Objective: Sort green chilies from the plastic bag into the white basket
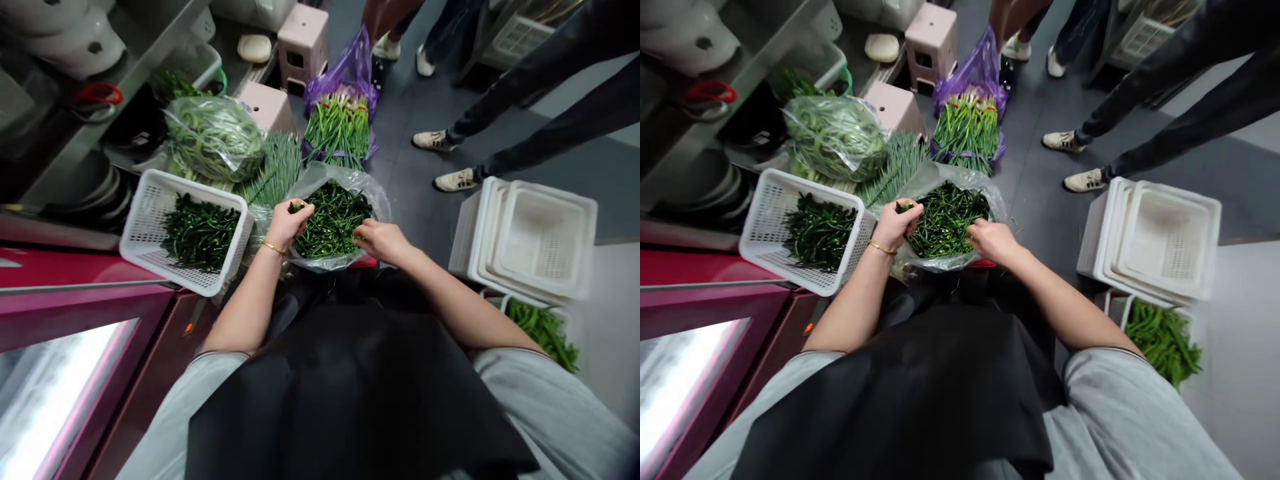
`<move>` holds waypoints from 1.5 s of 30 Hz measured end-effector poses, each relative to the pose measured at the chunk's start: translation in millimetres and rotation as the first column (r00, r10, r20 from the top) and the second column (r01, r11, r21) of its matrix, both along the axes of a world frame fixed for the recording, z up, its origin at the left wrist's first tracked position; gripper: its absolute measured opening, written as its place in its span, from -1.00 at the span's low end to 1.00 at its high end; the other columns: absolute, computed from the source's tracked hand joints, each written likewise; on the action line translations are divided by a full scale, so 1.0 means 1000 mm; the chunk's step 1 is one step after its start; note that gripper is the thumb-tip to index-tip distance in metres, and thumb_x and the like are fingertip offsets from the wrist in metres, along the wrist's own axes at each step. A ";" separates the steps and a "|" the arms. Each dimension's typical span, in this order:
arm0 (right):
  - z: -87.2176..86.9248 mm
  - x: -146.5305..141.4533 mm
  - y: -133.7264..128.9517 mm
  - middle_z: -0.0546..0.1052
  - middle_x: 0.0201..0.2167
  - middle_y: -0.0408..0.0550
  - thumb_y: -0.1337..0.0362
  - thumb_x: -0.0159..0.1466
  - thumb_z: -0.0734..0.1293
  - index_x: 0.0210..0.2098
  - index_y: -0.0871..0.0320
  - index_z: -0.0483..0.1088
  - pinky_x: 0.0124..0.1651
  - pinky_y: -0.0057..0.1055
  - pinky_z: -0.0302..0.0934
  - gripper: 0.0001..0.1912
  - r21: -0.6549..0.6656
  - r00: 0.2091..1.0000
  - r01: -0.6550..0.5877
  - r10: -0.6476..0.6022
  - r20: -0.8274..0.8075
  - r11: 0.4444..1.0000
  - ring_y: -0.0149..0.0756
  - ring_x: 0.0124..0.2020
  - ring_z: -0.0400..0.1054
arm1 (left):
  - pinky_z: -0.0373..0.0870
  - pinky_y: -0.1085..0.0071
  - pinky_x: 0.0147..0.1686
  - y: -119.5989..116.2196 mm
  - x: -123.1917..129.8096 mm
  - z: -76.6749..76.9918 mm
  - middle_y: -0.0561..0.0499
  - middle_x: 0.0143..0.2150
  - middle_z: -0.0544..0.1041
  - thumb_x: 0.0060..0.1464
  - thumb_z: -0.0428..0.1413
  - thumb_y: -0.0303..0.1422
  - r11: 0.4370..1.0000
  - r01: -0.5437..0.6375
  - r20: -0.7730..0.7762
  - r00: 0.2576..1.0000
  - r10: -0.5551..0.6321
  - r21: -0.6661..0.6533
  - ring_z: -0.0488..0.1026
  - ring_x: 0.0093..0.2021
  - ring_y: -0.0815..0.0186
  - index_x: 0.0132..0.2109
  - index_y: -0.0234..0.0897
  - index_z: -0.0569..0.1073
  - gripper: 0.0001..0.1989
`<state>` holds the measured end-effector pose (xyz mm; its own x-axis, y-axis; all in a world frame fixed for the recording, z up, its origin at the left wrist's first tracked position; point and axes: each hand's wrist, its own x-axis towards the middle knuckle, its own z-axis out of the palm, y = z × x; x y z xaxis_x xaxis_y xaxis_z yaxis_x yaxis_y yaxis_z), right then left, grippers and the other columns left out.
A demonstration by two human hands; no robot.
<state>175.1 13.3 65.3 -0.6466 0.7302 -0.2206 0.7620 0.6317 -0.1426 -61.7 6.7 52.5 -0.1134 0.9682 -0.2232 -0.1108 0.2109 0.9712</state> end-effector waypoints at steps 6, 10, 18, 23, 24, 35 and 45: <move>-0.019 -0.023 0.025 0.53 -0.23 0.07 0.23 0.38 0.13 -0.18 0.24 0.50 -0.24 -0.42 0.14 -0.66 -0.032 0.998 -0.028 0.030 0.061 0.999 -0.27 -0.23 0.39 | 0.10 0.51 -0.56 -0.002 0.015 -0.003 0.15 -0.65 0.29 -0.16 0.25 -0.19 0.994 0.041 -0.275 0.961 -0.011 0.105 0.23 -0.57 0.45 -0.44 -0.32 0.42 -0.72; -0.022 -0.016 0.028 0.49 -0.06 0.06 0.14 0.34 0.21 0.06 0.15 0.38 -0.16 -0.40 0.17 -0.63 0.048 0.996 0.060 -0.057 -0.067 0.997 -0.22 -0.11 0.37 | 0.04 0.51 -0.59 -0.014 0.014 -0.012 0.17 -0.69 0.23 -0.13 0.23 -0.19 0.997 -0.021 -0.228 0.973 0.038 0.076 0.16 -0.63 0.47 -0.44 -0.31 0.41 -0.73; -0.035 -0.027 0.033 0.56 -0.14 0.07 0.11 0.35 0.16 0.00 0.14 0.47 -0.21 -0.40 0.18 -0.61 -0.027 0.985 0.170 -0.169 0.048 0.985 -0.18 -0.14 0.42 | -0.06 0.55 -0.68 -0.026 0.007 0.002 0.21 -0.74 0.18 -0.10 0.23 -0.24 0.996 -0.077 -0.045 0.996 0.079 0.040 0.07 -0.73 0.54 -0.46 -0.32 0.37 -0.75; -0.004 -0.014 0.059 0.60 -0.25 -0.01 0.15 0.36 0.14 -0.09 0.15 0.54 -0.20 -0.45 0.21 -0.61 -0.106 0.987 0.130 -0.139 -0.084 0.986 -0.28 -0.25 0.45 | -0.03 0.57 -0.69 -0.040 0.011 0.012 0.19 -0.71 0.27 -0.09 0.25 -0.31 0.979 -0.150 0.014 0.988 0.153 -0.138 0.12 -0.74 0.53 -0.40 -0.31 0.38 -0.80; -0.004 -0.013 0.060 0.60 -0.26 0.02 0.17 0.36 0.14 -0.13 0.18 0.55 -0.20 -0.43 0.23 -0.61 -0.080 0.982 0.158 -0.165 -0.092 0.984 -0.27 -0.27 0.46 | -0.03 0.56 -0.70 -0.040 0.016 0.010 0.17 -0.71 0.28 -0.09 0.25 -0.33 0.978 -0.111 0.022 0.993 0.117 -0.179 0.14 -0.74 0.52 -0.40 -0.32 0.40 -0.80; -0.043 -0.035 -0.020 0.50 -0.04 0.13 0.08 0.35 0.16 -0.12 0.12 0.51 0.06 -0.19 0.28 -0.63 0.173 0.692 0.048 0.092 -0.716 0.984 -0.17 0.00 0.38 | -0.05 0.57 -0.70 -0.015 0.063 -0.029 0.12 -0.61 0.33 -0.19 0.31 -0.24 0.957 -0.091 0.509 0.830 0.226 -0.277 0.15 -0.69 0.58 -0.40 -0.42 0.41 -0.66; -0.014 -0.025 0.020 0.22 -0.74 -0.21 -0.20 0.22 0.14 -0.67 0.11 0.17 -0.58 -0.45 0.00 -0.43 -0.621 0.796 -0.040 -0.351 -0.493 0.782 -0.44 -0.67 0.06 | 0.11 0.51 -0.55 -0.036 0.031 -0.001 0.13 -0.65 0.36 -0.16 0.26 -0.12 0.897 0.440 -0.146 0.885 -0.442 -0.047 0.22 -0.62 0.48 -0.31 -0.39 0.53 -0.62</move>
